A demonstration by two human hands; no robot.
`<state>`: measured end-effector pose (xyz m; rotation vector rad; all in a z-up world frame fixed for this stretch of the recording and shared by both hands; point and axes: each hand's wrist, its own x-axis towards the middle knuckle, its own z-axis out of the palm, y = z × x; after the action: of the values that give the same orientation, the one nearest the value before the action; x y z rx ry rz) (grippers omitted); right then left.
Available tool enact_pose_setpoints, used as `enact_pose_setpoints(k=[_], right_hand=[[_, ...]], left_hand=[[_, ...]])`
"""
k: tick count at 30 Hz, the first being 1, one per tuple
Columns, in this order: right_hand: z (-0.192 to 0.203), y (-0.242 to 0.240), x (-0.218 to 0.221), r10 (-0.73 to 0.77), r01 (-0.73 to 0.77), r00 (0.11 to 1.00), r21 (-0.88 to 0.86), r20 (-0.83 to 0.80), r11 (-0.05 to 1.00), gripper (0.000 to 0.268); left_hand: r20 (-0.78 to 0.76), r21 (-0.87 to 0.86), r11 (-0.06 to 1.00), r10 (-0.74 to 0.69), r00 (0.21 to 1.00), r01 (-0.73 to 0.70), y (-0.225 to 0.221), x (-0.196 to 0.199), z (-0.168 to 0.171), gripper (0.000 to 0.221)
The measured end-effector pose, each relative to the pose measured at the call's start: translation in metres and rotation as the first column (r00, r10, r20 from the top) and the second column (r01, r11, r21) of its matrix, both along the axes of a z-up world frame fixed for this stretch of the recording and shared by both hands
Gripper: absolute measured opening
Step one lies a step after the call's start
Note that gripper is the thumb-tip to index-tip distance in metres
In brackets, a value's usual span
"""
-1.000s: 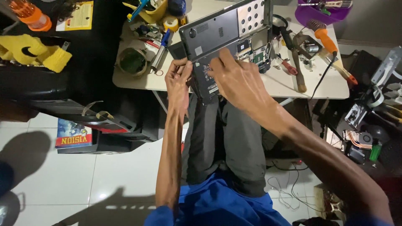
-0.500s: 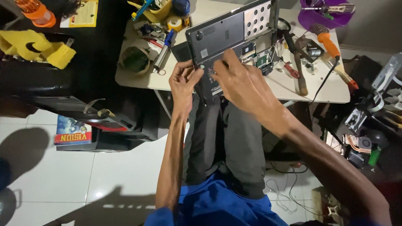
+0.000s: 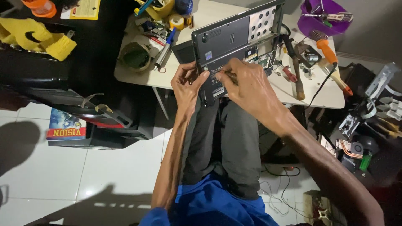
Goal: Removing an optical drive from a laptop during disassembly at a repair bench.
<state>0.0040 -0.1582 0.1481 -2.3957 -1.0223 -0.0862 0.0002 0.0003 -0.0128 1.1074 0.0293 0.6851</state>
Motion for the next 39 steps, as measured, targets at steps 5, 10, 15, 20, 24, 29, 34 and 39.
enact_pose_setpoints(k=[5,10,15,20,24,29,34,39], right_hand=[[0.012,0.002,-0.007,0.020,-0.016,0.997,-0.057,0.068,0.998,0.021],[-0.004,0.002,-0.006,0.128,0.075,0.869,-0.384,0.478,0.920,0.020],[-0.002,0.006,-0.006,0.120,0.001,0.926,-0.321,0.358,0.947,0.019],[-0.009,0.004,-0.004,0.088,-0.047,0.956,-0.147,0.281,0.988,0.023],[-0.009,0.006,-0.001,0.053,-0.042,0.979,-0.058,0.195,0.997,0.021],[-0.010,-0.001,-0.002,0.038,-0.041,0.993,0.019,0.110,0.999,0.019],[-0.025,-0.030,-0.018,-0.175,0.152,0.972,0.149,0.154,0.977,0.019],[-0.067,-0.060,-0.028,-0.271,0.252,0.959,0.189,0.081,0.949,0.020]], left_hand=[[0.003,-0.032,0.999,-0.010,1.000,0.010,-0.003,-0.006,0.017,0.037],[0.021,0.125,0.992,0.021,1.000,-0.023,-0.004,-0.008,0.020,0.047],[0.022,0.095,0.995,0.039,0.999,-0.041,-0.003,-0.013,0.028,0.048],[-0.003,0.115,0.993,0.040,0.999,-0.039,-0.002,-0.012,0.023,0.052],[-0.018,0.064,0.997,0.046,0.999,-0.045,0.004,0.003,-0.010,0.052],[-0.017,0.101,0.992,0.077,0.997,-0.075,0.001,-0.001,0.007,0.051],[-0.069,0.193,0.971,0.153,0.986,-0.137,0.000,-0.003,0.022,0.045],[-0.077,0.292,0.929,0.261,0.962,-0.229,0.003,0.010,0.006,0.034]])
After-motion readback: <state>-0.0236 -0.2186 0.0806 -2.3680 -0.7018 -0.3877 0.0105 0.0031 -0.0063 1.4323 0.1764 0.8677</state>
